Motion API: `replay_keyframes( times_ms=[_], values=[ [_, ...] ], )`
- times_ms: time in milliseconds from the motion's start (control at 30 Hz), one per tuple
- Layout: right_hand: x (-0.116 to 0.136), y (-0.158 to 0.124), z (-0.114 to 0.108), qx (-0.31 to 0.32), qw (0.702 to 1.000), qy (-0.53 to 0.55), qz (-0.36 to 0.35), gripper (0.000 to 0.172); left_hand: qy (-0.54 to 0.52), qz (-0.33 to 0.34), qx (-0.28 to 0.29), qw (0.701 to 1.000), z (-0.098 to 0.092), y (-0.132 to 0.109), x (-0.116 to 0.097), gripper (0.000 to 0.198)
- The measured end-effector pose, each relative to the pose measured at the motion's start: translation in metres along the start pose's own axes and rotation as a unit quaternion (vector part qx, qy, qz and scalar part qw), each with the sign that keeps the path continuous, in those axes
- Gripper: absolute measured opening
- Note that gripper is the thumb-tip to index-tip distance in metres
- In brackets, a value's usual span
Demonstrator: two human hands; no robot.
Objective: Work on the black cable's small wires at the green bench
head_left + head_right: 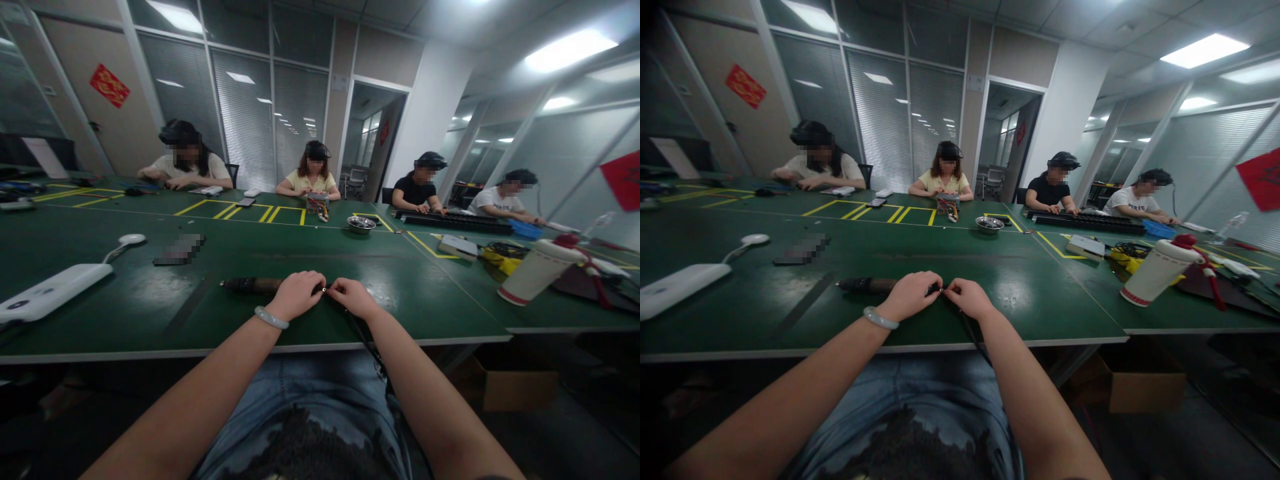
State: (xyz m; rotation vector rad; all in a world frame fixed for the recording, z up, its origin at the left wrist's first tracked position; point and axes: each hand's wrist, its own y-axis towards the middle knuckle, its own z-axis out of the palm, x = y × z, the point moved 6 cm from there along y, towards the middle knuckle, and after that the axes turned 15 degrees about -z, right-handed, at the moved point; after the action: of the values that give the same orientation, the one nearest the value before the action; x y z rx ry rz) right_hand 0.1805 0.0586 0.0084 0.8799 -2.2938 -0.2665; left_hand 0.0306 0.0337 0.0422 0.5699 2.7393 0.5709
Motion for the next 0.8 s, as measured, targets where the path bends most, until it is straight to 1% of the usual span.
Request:
replay_keyframes(
  times_ms=[300, 800],
  values=[
    [0.0005, 0.0017, 0.0015, 0.007, 1.0, -0.002, 0.007, 0.024, -0.003, 0.004, -0.001, 1.0, 0.0002, 0.0003, 0.0001, 0.012],
    [0.0023, 0.0009, -0.0009, -0.001, 1.0, -0.009, 0.008, 0.025, -0.014, 0.008, 0.003, 1.0, 0.001, -0.0004, 0.0006, 0.013]
  ],
)
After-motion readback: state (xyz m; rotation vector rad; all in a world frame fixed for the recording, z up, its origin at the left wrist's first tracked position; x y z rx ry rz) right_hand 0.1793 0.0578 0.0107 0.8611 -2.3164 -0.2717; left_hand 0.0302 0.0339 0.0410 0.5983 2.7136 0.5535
